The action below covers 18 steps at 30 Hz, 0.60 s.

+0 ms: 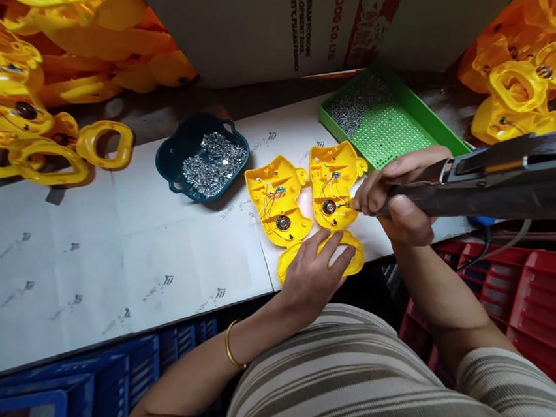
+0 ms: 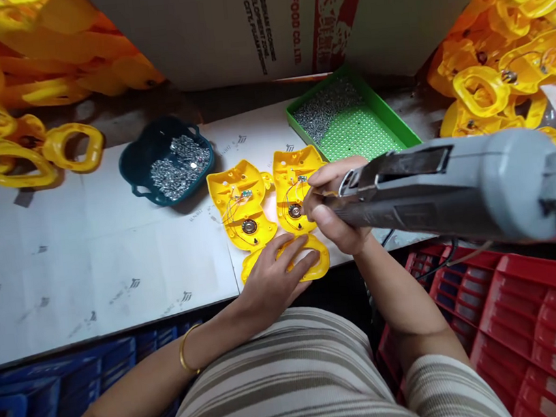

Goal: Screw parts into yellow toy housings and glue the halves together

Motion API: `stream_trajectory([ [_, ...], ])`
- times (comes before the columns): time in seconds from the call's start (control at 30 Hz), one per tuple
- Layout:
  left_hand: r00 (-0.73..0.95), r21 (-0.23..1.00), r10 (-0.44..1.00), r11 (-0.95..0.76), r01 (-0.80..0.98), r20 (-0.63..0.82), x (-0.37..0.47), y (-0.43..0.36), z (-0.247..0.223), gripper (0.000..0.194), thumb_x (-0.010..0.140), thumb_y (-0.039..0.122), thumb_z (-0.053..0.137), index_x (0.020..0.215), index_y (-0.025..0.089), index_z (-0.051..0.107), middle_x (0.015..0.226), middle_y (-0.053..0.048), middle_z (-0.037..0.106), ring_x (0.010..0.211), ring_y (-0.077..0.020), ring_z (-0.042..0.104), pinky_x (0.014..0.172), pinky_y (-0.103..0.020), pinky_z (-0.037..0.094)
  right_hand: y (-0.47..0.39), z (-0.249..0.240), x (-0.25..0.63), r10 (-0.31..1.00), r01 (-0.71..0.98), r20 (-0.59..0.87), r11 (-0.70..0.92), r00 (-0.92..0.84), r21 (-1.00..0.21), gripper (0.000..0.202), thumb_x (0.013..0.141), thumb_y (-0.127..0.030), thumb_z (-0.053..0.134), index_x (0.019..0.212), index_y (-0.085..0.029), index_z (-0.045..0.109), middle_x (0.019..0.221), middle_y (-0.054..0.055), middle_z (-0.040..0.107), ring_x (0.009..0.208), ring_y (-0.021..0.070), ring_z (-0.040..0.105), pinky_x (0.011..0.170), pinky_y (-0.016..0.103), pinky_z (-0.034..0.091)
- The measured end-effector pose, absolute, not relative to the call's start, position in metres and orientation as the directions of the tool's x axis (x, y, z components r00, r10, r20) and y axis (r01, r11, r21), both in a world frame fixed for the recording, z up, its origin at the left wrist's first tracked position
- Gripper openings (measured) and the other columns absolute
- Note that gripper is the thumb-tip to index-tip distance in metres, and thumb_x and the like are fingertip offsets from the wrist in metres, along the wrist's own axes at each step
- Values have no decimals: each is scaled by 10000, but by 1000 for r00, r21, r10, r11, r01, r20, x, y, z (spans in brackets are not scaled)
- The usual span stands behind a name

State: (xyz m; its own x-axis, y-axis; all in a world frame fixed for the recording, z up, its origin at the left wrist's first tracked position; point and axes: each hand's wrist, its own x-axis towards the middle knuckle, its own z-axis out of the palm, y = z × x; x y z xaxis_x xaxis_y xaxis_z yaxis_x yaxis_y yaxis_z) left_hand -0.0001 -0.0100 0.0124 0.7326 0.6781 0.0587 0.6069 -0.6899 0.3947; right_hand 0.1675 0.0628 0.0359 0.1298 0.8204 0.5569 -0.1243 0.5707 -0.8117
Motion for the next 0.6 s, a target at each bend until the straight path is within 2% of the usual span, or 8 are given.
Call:
stream_trajectory([
  [0.23, 722, 394, 688, -685, 613, 72, 2, -13, 5, 439, 733, 265, 812, 1119, 175, 622, 1302, -106, 605, 1200, -334, 550, 971, -474, 542, 66, 27, 171, 843, -149, 529, 538, 99, -830, 215, 798, -431, 665, 980, -353, 581, 526, -77, 517, 350, 138, 436, 365, 300, 389],
  [0.37, 702, 378, 703, -684, 624, 111, 2, -15, 1, 286, 776, 323, 779, 997, 180, 665, 1295, -92, 612, 1181, -322, 570, 939, -465, 563, 70, 27, 169, 802, -249, 597, 579, 2, -776, 162, 775, -340, 672, 903, -301, 580, 545, -66, 553, 361, 120, 447, 359, 276, 411],
  [0.47, 697, 370, 691, -708, 601, 190, 1, -17, -4, 218, 808, 331, 746, 925, 161, 676, 1285, -114, 617, 1181, -339, 570, 900, -466, 561, 73, 26, 168, 788, -298, 613, 574, -51, -763, 142, 761, -290, 669, 833, -265, 549, 526, -74, 500, 358, 96, 422, 350, 249, 403],
  [0.53, 695, 348, 672, -734, 583, 255, 0, -18, -5, 209, 838, 341, 710, 912, 148, 679, 1283, -134, 621, 1177, -347, 569, 901, -483, 536, 74, 23, 170, 797, -277, 600, 563, -66, -779, 158, 767, -319, 675, 807, -264, 533, 508, -81, 463, 359, 94, 414, 353, 248, 390],
  [0.6, 691, 315, 659, -751, 580, 298, -1, -18, -5, 218, 867, 368, 674, 906, 154, 682, 1279, -135, 633, 1173, -341, 569, 909, -490, 502, 73, 20, 174, 852, -211, 515, 488, -96, -847, 219, 755, -411, 697, 782, -270, 532, 490, -78, 456, 380, 112, 446, 380, 271, 408],
])
